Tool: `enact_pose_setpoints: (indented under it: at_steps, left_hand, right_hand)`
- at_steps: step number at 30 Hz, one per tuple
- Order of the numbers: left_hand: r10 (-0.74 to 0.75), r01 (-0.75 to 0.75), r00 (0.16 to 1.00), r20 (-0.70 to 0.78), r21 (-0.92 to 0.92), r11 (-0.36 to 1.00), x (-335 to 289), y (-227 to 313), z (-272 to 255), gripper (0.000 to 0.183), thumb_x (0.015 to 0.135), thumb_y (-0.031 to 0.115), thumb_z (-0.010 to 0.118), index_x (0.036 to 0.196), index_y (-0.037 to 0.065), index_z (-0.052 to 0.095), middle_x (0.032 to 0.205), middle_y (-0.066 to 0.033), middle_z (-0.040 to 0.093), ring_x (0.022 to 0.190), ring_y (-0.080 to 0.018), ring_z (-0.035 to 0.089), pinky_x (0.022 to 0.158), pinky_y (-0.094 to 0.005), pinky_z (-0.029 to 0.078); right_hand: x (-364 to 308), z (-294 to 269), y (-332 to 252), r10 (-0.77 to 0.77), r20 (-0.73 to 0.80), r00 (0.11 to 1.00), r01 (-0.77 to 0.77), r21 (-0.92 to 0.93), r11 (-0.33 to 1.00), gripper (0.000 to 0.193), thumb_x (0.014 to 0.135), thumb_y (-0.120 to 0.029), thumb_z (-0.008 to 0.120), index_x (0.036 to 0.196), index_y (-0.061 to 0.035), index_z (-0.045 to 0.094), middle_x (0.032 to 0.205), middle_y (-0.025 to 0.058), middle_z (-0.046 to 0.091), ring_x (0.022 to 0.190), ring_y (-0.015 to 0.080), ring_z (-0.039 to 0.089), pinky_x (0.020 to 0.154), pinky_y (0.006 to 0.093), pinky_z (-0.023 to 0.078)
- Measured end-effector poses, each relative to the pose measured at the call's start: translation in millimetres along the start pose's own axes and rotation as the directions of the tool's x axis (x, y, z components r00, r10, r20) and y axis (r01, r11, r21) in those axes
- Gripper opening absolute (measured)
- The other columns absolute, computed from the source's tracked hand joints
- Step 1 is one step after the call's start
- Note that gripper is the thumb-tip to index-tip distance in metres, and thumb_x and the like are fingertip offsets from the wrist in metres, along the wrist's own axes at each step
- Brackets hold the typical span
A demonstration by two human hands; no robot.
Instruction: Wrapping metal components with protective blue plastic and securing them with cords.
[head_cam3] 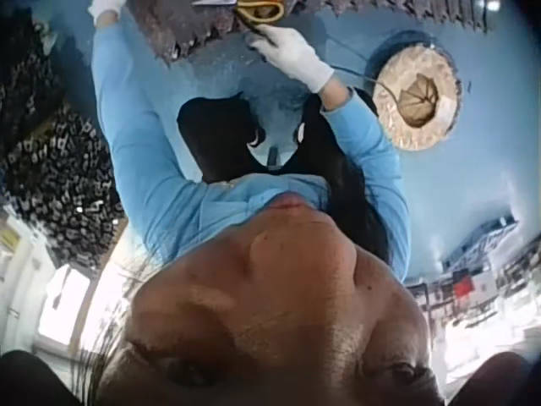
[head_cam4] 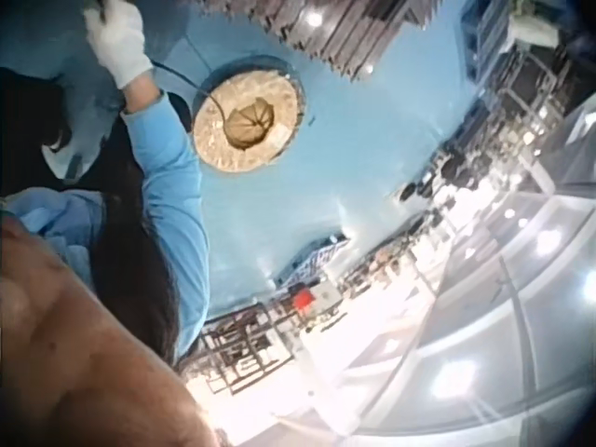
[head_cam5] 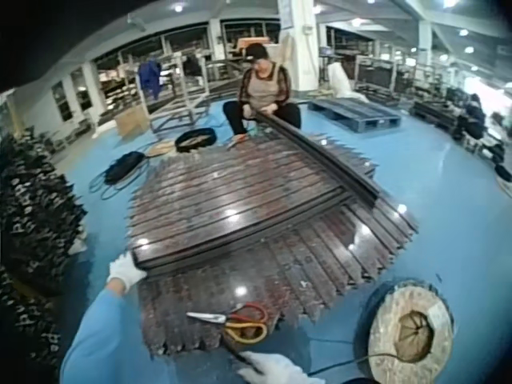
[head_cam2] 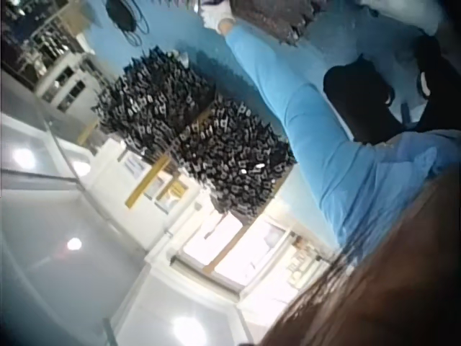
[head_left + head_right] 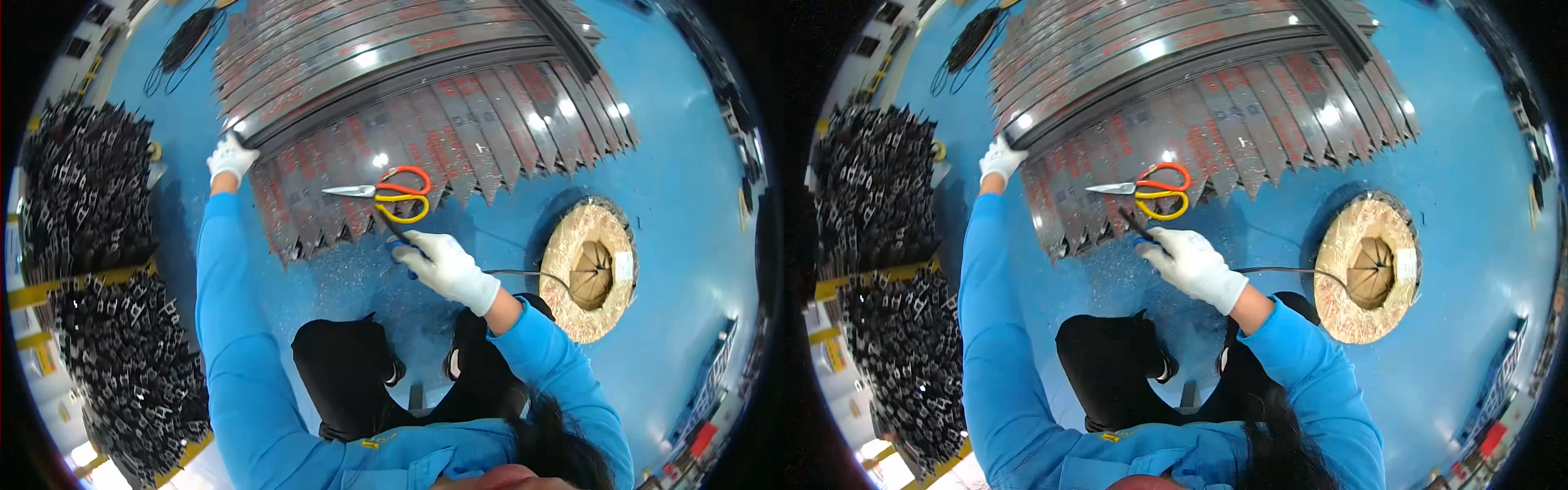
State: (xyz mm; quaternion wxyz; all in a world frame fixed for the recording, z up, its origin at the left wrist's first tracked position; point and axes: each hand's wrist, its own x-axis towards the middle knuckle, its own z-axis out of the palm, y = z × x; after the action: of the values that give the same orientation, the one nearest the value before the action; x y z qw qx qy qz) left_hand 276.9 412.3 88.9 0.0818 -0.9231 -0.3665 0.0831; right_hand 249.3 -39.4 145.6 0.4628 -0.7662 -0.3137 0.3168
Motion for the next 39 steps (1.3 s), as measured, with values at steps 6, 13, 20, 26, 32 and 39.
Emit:
enact_pose_setpoints:
  at_steps: [6,13,20,26,32,39]
  left_hand:
    - [0.103,-0.111,0.993,0.059,0.158,0.981,-43,-16,3,0.085,0.071,0.055,0.062,0.135,0.007,0.034,0.114,-0.0173,0.057,0.102,-0.0321,0.058,0.093,-0.0494,0.035]
    - [0.19,-0.207,0.954,0.231,0.049,0.977,-96,12,-20,0.099,0.062,0.047,0.075,0.138,0.005,0.029,0.119,-0.0193,0.051,0.106,-0.0342,0.054,0.095,-0.0464,0.037]
    - [0.344,-0.343,0.938,-0.024,0.039,0.938,-83,-3,0,0.099,0.054,0.038,0.081,0.132,0.001,0.033,0.121,-0.0213,0.046,0.107,-0.0379,0.051,0.092,-0.0429,0.04]
    - [0.353,-0.357,0.933,0.066,0.064,0.932,-119,15,-2,0.094,0.052,0.037,0.081,0.125,-0.002,0.038,0.116,-0.0204,0.048,0.103,-0.0377,0.053,0.09,-0.0435,0.042]
    - [0.358,-0.382,0.913,0.194,0.107,0.918,-161,28,-19,0.086,0.052,0.034,0.08,0.119,-0.003,0.042,0.113,-0.0192,0.05,0.097,-0.0358,0.057,0.087,-0.0441,0.044]
    - [0.204,-0.204,0.979,-0.001,-0.035,0.978,-112,-18,12,0.085,0.062,0.028,0.073,0.134,0.009,0.032,0.133,-0.0136,0.04,0.114,-0.0356,0.048,0.093,-0.0461,0.041]
  right_hand:
    - [-1,-3,-5,0.019,0.022,1.0,-0.019,-0.001,1.0,0.03,0.087,-0.025,0.05,0.094,0.0026,0.06,0.076,0.0141,0.063,0.069,0.0299,0.06,0.067,0.0358,0.046]
    - [-5,-5,-4,0.005,-0.004,1.0,-0.005,-0.001,1.0,0.029,0.087,-0.023,0.05,0.094,0.0033,0.06,0.074,0.0126,0.063,0.066,0.0271,0.059,0.065,0.0341,0.045]
    - [-8,2,-7,-0.052,-0.026,0.998,0.05,-0.063,0.997,0.027,0.086,-0.022,0.051,0.094,0.0021,0.062,0.071,0.011,0.062,0.062,0.0247,0.057,0.062,0.0322,0.045]
    - [-12,0,-4,-0.101,-0.129,0.987,0.089,-0.095,0.991,0.028,0.085,-0.024,0.052,0.094,0.0005,0.062,0.071,0.0112,0.061,0.061,0.0253,0.057,0.061,0.0326,0.045]
    - [-11,-11,-8,0.01,-0.088,0.996,-0.016,-0.064,0.998,0.031,0.086,-0.029,0.05,0.092,-0.001,0.062,0.077,0.0147,0.064,0.069,0.0308,0.06,0.065,0.0363,0.047]
    - [18,-1,25,0.025,-0.236,0.971,-0.079,-0.224,0.971,0.031,0.084,-0.03,0.054,0.095,-0.0025,0.063,0.078,0.0134,0.063,0.069,0.0274,0.061,0.064,0.0341,0.047]
